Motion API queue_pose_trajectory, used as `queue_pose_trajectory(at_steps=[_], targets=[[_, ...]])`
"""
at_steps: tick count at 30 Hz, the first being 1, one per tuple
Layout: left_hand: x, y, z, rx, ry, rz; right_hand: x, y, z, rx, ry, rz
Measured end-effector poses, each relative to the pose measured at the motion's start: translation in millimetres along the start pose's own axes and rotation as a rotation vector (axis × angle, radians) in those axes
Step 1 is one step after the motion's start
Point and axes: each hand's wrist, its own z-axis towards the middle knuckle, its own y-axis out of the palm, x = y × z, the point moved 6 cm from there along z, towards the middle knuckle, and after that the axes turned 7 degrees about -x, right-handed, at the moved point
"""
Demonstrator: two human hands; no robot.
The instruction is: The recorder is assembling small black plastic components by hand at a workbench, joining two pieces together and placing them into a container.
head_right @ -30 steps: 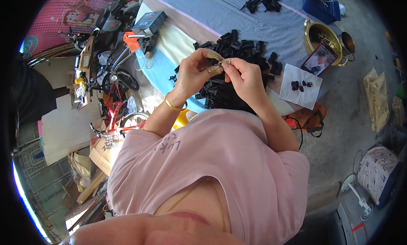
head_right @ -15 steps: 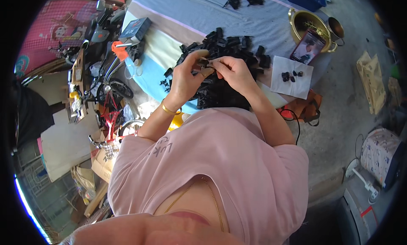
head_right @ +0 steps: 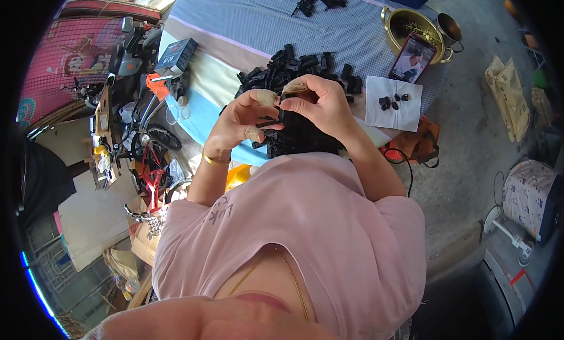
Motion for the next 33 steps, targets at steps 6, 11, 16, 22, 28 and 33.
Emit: queue_pose_trajectory(at_steps=[6,11,16,22,28,33], targets=[[-8,-9,2,-0.001,0.032,-0.031,5,1,2,0.067,0.041,0.031],[-16,-7,13,-0.048,-0.001,-0.119,4,17,6,-0.058,0.043,0.156],[-20,-12,12,0.092,-0.07,-0.141,7,14,9,-0.056,-0.049,0.063],[-12,-23,11,0.218,0.028,0.018,11,10,-1,0.114,0.012,0.025],[2,-20,11,0.328,0.153,0.175,8,16,0,0.096,0.007,-0.099],[5,-22,10,0.38,0.142,0.256,11,12,0,0.127,0.063,0.03]])
